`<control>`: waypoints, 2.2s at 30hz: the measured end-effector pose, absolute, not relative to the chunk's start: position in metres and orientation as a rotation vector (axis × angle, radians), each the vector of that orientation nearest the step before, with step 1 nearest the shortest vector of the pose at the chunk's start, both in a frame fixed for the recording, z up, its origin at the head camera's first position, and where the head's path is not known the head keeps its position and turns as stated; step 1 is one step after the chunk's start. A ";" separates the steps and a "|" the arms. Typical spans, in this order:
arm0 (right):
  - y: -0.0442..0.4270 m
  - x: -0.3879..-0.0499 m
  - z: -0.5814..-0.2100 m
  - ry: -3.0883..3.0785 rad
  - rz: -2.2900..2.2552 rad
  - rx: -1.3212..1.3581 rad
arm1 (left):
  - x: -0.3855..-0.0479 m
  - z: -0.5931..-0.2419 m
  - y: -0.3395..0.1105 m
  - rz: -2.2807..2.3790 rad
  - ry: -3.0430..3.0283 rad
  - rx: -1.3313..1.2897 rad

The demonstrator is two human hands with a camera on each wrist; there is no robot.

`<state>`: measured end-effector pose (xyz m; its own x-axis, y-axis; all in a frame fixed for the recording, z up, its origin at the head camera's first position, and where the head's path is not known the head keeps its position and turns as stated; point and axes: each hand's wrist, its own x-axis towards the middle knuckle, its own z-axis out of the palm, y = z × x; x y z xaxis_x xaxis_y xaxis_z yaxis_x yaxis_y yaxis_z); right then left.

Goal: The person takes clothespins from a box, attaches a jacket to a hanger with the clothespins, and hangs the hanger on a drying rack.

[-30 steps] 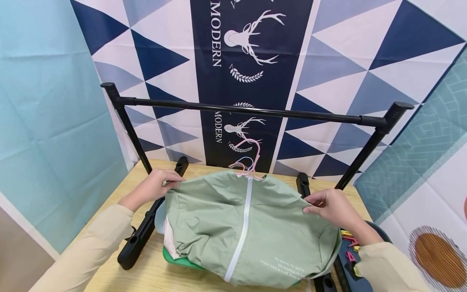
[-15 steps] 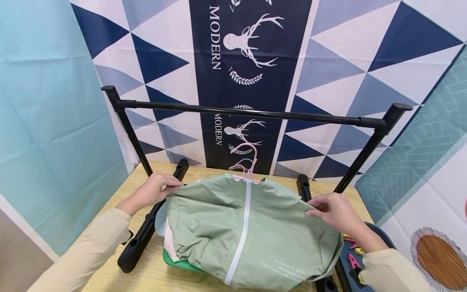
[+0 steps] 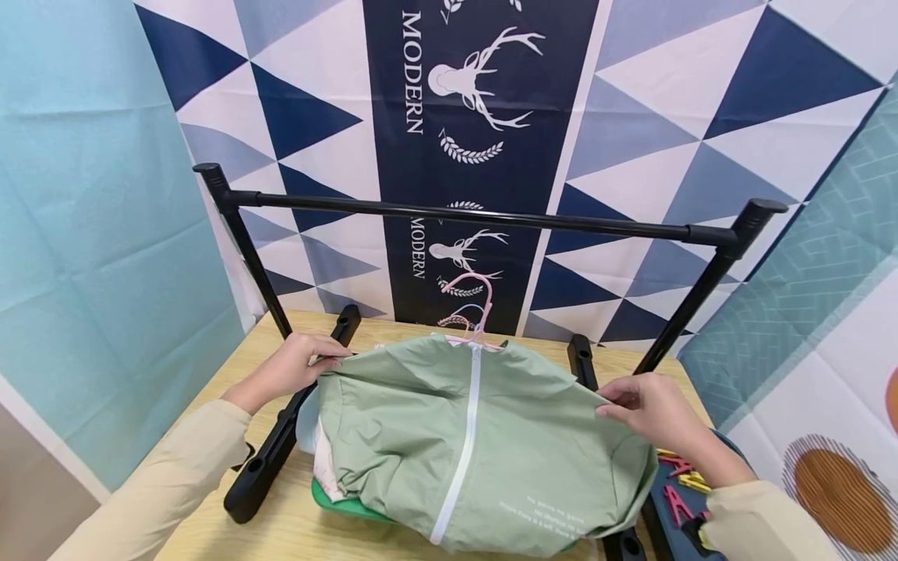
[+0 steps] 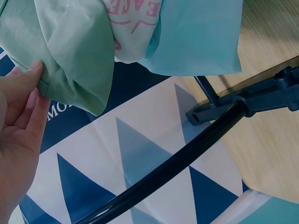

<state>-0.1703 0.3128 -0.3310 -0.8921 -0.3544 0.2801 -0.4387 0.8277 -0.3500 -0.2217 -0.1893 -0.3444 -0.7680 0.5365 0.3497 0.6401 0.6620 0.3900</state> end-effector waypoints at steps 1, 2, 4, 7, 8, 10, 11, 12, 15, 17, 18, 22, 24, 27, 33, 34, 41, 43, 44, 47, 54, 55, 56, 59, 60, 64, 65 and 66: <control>0.313 -0.170 -0.331 -2.819 0.611 0.615 | -0.222 -0.345 -0.189 -0.748 -2.672 -0.960; 0.314 -0.170 -0.331 -2.826 0.610 0.609 | -0.222 -0.346 -0.190 -0.751 -2.671 -0.961; 0.315 -0.170 -0.331 -2.840 0.601 0.596 | -0.223 -0.347 -0.190 -0.748 -2.666 -0.966; 0.317 -0.170 -0.331 -2.848 0.577 0.590 | -0.225 -0.348 -0.190 -0.745 -2.659 -0.971; 0.318 -0.170 -0.331 -2.847 0.569 0.584 | -0.225 -0.348 -0.190 -0.746 -2.657 -0.971; 0.320 -0.170 -0.331 -2.850 0.569 0.578 | -0.225 -0.348 -0.190 -0.749 -2.658 -0.973; 0.321 -0.171 -0.332 -2.849 0.566 0.575 | -0.225 -0.347 -0.190 -0.747 -2.659 -0.973; 0.322 -0.170 -0.333 -2.847 0.568 0.573 | -0.225 -0.347 -0.190 -0.746 -2.661 -0.974; 0.326 -0.170 -0.335 -2.836 0.567 0.581 | -0.226 -0.347 -0.190 -0.738 -2.665 -0.976; 0.329 -0.170 -0.337 -2.827 0.560 0.594 | -0.225 -0.347 -0.190 -0.734 -2.663 -0.979; 0.330 -0.170 -0.337 -2.825 0.559 0.600 | -0.225 -0.347 -0.190 -0.733 -2.661 -0.981; 0.335 -0.170 -0.340 -2.829 0.549 0.600 | -0.225 -0.347 -0.190 -0.731 -2.656 -0.985; 0.337 -0.169 -0.341 -2.846 0.542 0.587 | -0.225 -0.348 -0.190 -0.725 -2.661 -0.984; 0.341 -0.167 -0.342 -2.872 0.547 0.568 | -0.225 -0.347 -0.190 -0.720 -2.674 -0.978; 0.349 -0.162 -0.345 -2.911 0.554 0.544 | -0.224 -0.345 -0.190 -0.725 -2.698 -0.970; 0.351 -0.162 -0.345 -2.915 0.554 0.542 | -0.224 -0.345 -0.190 -0.727 -2.701 -0.969; 0.365 -0.158 -0.346 -2.940 0.539 0.551 | -0.225 -0.345 -0.190 -0.717 -2.709 -0.971; 0.370 -0.158 -0.347 -2.933 0.548 0.567 | -0.225 -0.345 -0.190 -0.714 -2.705 -0.971; 0.372 -0.158 -0.347 -2.936 0.559 0.567 | -0.225 -0.344 -0.190 -0.712 -2.703 -0.971; 0.378 -0.157 -0.348 -2.935 0.575 0.568 | -0.226 -0.343 -0.190 -0.713 -2.699 -0.972; 0.393 -0.159 -0.355 -2.981 0.481 0.506 | -0.225 -0.344 -0.189 -0.714 -2.701 -0.968; 0.396 -0.160 -0.356 -2.994 0.460 0.491 | -0.225 -0.344 -0.189 -0.716 -2.700 -0.969; 0.399 -0.161 -0.356 -3.007 0.444 0.475 | -0.225 -0.344 -0.190 -0.719 -2.698 -0.971; 0.407 -0.164 -0.360 -3.045 0.385 0.431 | -0.225 -0.345 -0.190 -0.727 -2.694 -0.980; 0.410 -0.164 -0.361 -3.060 0.371 0.413 | -0.225 -0.346 -0.190 -0.728 -2.693 -0.983; 0.420 -0.168 -0.366 -3.110 0.332 0.348 | -0.226 -0.347 -0.190 -0.723 -2.691 -0.991; 0.422 -0.169 -0.367 -3.124 0.330 0.331 | -0.226 -0.347 -0.190 -0.720 -2.691 -0.992; 0.425 -0.170 -0.369 -3.135 0.329 0.316 | -0.226 -0.348 -0.190 -0.721 -2.691 -0.992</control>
<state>-0.1700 0.4249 -0.3687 -0.9797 -0.2003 -0.0050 -0.1949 0.9585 -0.2080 -0.2258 -0.1896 -0.3475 -0.7599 0.5609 0.3287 0.6501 0.6589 0.3785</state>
